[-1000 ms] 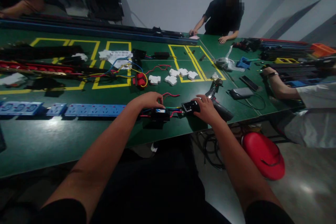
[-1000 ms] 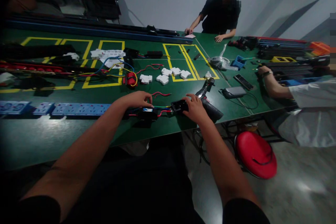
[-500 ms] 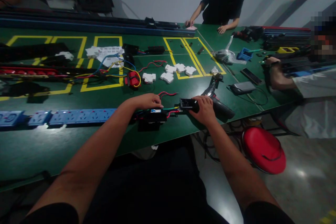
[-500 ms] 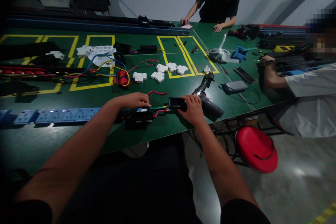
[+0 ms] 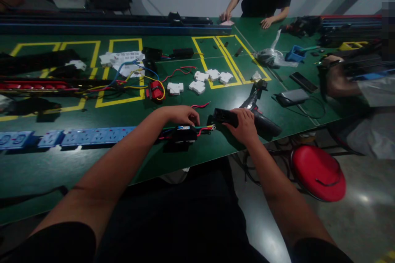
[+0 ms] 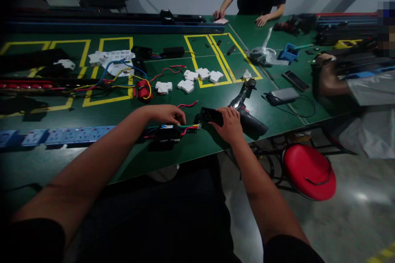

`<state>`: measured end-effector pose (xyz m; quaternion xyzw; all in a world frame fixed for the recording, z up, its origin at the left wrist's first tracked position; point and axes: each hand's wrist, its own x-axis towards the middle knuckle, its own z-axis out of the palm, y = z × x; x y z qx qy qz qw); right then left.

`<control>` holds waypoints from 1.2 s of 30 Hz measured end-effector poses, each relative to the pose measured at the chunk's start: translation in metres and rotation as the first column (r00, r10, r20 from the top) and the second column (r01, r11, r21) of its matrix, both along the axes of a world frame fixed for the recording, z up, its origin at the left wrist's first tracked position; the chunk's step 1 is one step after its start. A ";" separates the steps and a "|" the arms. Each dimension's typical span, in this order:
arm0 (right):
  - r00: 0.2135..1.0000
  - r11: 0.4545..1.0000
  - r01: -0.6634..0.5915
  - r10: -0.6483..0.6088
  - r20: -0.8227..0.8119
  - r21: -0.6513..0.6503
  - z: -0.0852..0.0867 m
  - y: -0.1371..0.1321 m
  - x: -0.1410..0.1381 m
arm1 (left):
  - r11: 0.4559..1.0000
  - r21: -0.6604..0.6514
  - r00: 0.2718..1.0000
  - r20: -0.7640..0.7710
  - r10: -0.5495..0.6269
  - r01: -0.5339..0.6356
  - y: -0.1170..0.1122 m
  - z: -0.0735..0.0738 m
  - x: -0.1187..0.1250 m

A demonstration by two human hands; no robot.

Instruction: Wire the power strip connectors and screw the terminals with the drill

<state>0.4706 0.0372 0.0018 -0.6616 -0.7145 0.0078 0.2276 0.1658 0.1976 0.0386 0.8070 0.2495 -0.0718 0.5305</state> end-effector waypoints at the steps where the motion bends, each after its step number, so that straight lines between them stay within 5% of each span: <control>1: 1.000 1.000 -0.001 0.001 -0.001 0.004 0.000 0.000 0.000 | 1.000 0.016 1.000 -0.004 0.005 -0.005 0.000 -0.002 0.001; 15: 0.995 0.995 -0.045 0.052 -0.080 0.092 -0.005 0.001 0.006 | 0.969 0.244 0.991 -0.130 -0.010 0.041 -0.008 -0.003 0.005; 23: 0.976 0.980 -0.089 0.122 -0.180 0.180 -0.006 -0.002 0.014 | 0.944 0.303 0.991 0.056 0.119 -0.131 -0.008 -0.021 -0.012; 36: 0.961 0.951 -0.258 0.270 -0.052 0.170 -0.006 -0.002 0.006 | 0.928 0.355 0.980 0.194 0.043 -0.111 -0.014 -0.042 -0.018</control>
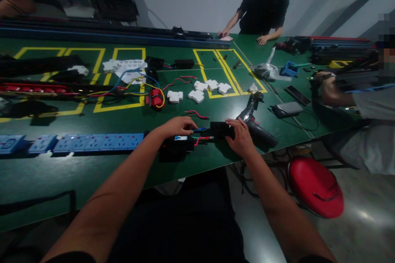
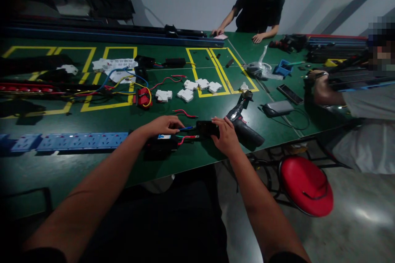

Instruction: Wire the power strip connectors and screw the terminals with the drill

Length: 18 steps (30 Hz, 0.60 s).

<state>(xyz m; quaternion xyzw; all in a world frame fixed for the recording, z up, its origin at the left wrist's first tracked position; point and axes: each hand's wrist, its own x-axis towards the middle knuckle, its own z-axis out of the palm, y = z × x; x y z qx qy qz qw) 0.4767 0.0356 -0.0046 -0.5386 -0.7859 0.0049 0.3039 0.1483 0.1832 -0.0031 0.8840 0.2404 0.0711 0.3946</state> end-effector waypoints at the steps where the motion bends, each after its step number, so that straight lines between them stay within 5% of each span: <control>1: 1.000 1.000 -0.003 0.003 0.009 -0.011 0.001 0.000 -0.001 | 1.000 0.010 1.000 0.011 0.010 -0.010 0.000 -0.001 0.000; 18: 0.997 0.994 0.050 -0.044 0.061 -0.100 0.011 0.000 -0.009 | 1.000 0.006 0.996 0.092 0.010 -0.010 -0.001 -0.009 0.000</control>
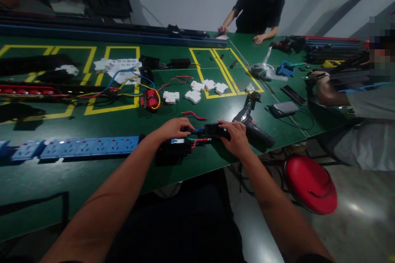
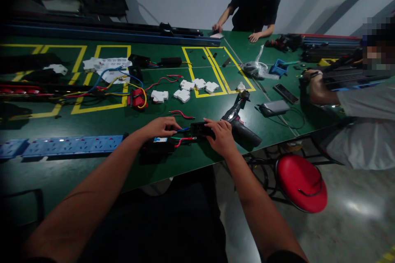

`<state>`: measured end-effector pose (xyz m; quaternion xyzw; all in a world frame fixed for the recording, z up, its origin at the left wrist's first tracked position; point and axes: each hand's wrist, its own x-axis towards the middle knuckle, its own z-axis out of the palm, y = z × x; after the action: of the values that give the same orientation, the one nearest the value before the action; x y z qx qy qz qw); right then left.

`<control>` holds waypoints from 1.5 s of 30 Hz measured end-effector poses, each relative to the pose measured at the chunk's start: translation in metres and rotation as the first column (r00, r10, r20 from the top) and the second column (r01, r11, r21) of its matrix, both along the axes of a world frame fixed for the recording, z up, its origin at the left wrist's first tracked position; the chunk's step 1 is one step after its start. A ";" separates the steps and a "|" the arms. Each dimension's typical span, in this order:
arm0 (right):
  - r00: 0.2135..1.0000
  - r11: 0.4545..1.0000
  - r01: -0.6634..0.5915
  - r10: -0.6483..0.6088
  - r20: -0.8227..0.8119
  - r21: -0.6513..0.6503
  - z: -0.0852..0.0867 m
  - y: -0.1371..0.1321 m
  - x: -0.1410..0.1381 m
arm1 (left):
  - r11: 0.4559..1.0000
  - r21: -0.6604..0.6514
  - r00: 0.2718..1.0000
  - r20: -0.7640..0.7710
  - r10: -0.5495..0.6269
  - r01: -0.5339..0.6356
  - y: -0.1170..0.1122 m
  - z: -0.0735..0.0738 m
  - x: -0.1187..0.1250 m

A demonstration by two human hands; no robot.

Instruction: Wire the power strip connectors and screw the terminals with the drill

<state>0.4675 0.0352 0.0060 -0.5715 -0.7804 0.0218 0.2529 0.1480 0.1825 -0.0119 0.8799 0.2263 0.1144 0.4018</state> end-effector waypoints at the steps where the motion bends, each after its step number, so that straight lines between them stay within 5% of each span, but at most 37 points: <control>1: 1.000 1.000 -0.002 0.002 -0.002 0.000 0.000 0.000 0.000 | 1.000 -0.001 1.000 0.000 0.001 -0.001 0.000 0.000 0.000; 45: 0.997 0.998 -0.065 0.066 -0.028 0.010 0.000 0.003 -0.010 | 0.998 -0.039 0.998 -0.025 0.052 -0.053 -0.002 -0.004 0.000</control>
<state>0.4576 0.0385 0.0061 -0.5441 -0.7951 0.0344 0.2657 0.1479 0.1809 -0.0157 0.8669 0.2563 0.1099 0.4131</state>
